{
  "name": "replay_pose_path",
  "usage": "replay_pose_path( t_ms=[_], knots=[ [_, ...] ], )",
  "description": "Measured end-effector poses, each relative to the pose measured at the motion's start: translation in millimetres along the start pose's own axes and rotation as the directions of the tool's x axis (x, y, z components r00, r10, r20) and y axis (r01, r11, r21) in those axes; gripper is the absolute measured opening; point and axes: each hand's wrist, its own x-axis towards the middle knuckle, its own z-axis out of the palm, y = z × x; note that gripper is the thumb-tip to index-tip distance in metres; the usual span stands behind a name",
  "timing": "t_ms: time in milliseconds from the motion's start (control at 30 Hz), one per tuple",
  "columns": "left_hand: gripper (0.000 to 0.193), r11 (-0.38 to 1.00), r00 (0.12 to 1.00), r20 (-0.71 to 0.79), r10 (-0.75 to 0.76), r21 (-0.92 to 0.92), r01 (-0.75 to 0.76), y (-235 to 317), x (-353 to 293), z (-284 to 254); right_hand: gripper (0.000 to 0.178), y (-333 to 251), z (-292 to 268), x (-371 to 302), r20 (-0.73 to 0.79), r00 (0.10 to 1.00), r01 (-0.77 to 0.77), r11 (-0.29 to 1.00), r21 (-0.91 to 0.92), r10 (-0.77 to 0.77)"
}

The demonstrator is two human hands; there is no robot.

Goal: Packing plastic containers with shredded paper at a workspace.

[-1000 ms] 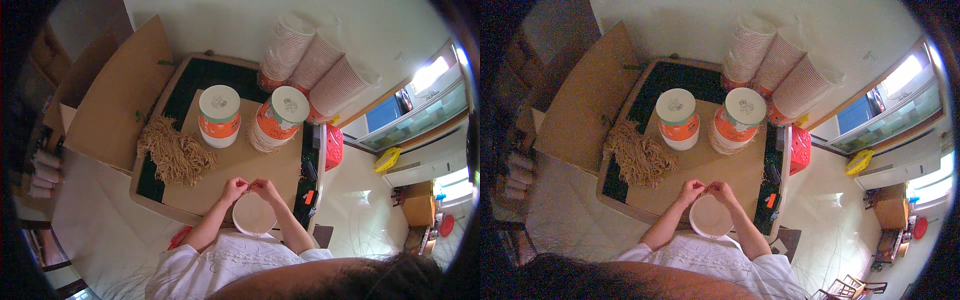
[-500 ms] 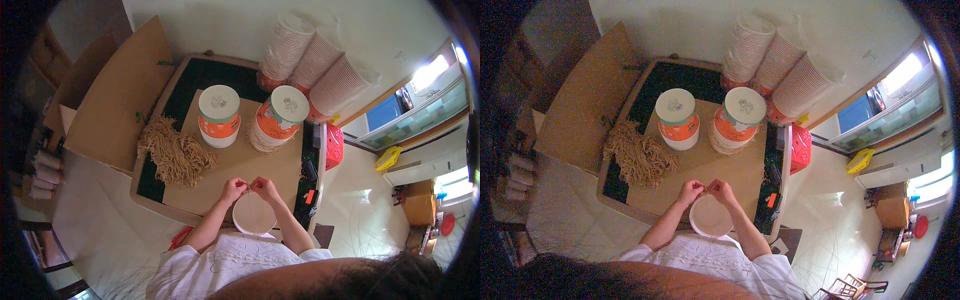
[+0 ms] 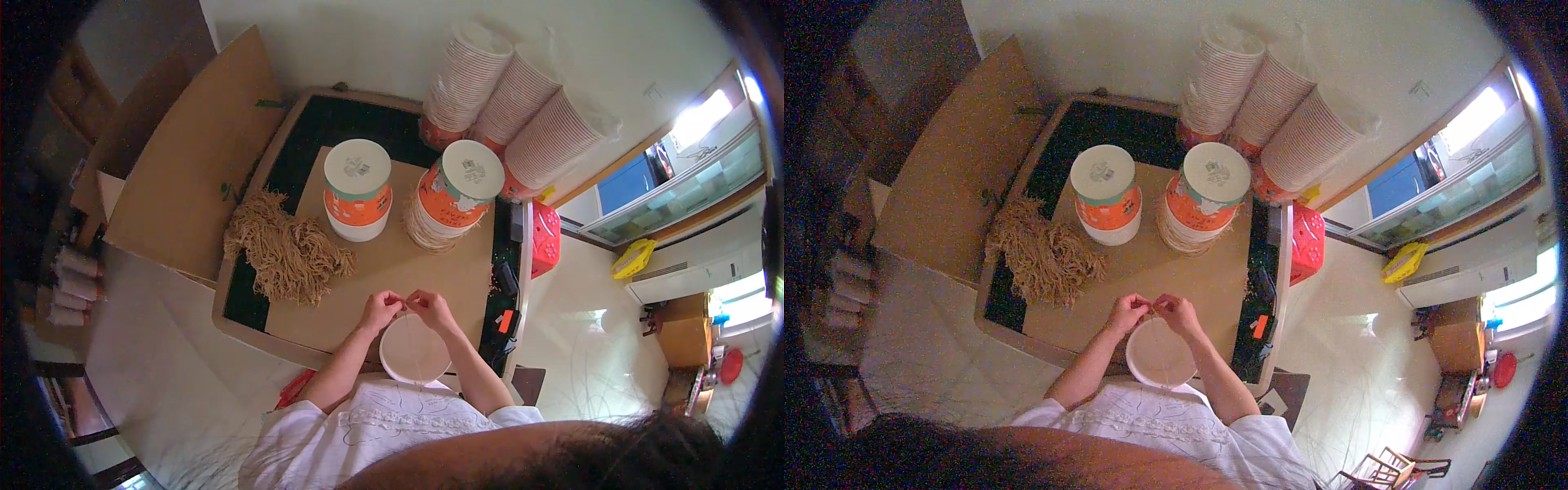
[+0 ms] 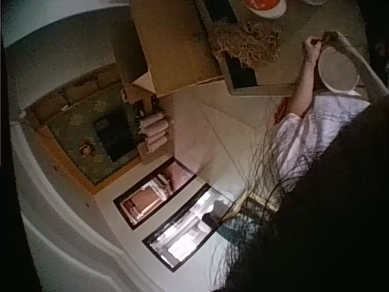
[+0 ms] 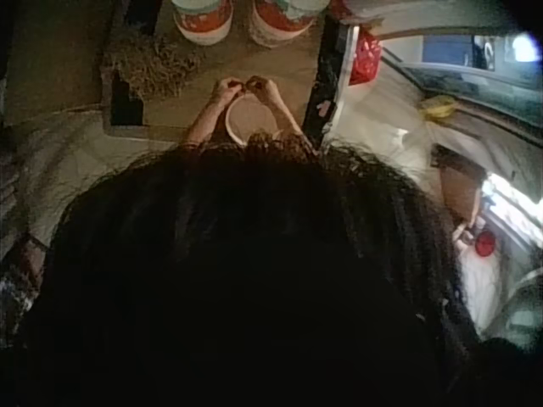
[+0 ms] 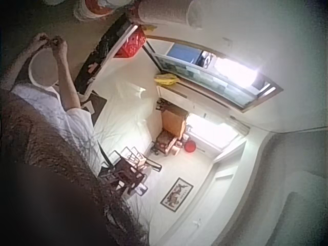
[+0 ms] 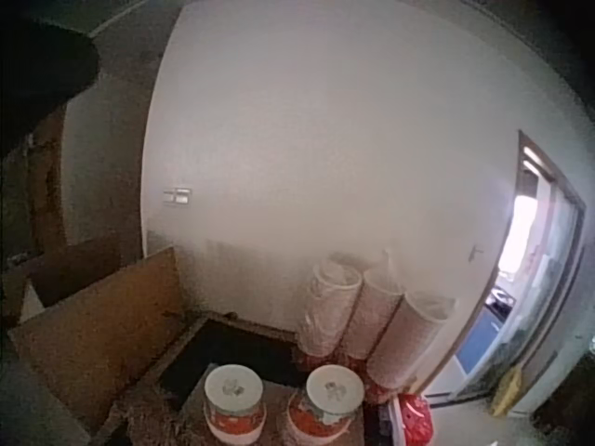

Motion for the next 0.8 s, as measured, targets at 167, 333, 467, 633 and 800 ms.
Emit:
replay_pose_path(
  t_ms=[167,333,467,633,800],
  knots=[
    [0.005,1.0,1.0,-0.004,0.0,-0.028,0.0,-1.2,-0.4,-0.6,0.015,1.2,2.9,0.4,-0.041,0.997,0.055,0.996,-0.077,-0.058],
    [0.005,1.0,1.0,0.021,-0.011,-0.008,0.011,-0.7,-0.3,-0.9,0.015,1.7,3.0,0.3,-0.051,0.995,0.081,0.994,-0.071,-0.084],
    [0.005,0.991,1.0,0.027,-0.01,-0.131,0.013,-3.6,1.7,-2.4,0.012,-10.1,1.8,-3.6,-0.059,0.996,0.062,0.991,-0.116,-0.069],
    [0.006,0.993,0.999,0.003,-0.04,-0.111,0.04,-2.3,2.3,-2.8,0.008,-9.7,1.1,-3.1,-0.077,0.996,0.044,0.999,0.003,-0.044],
    [0.009,0.981,0.993,0.029,-0.115,-0.154,0.118,6.3,1.3,-2.0,0.007,-9.3,1.8,-2.9,-0.104,0.993,0.061,0.998,-0.003,-0.061]
  ],
)
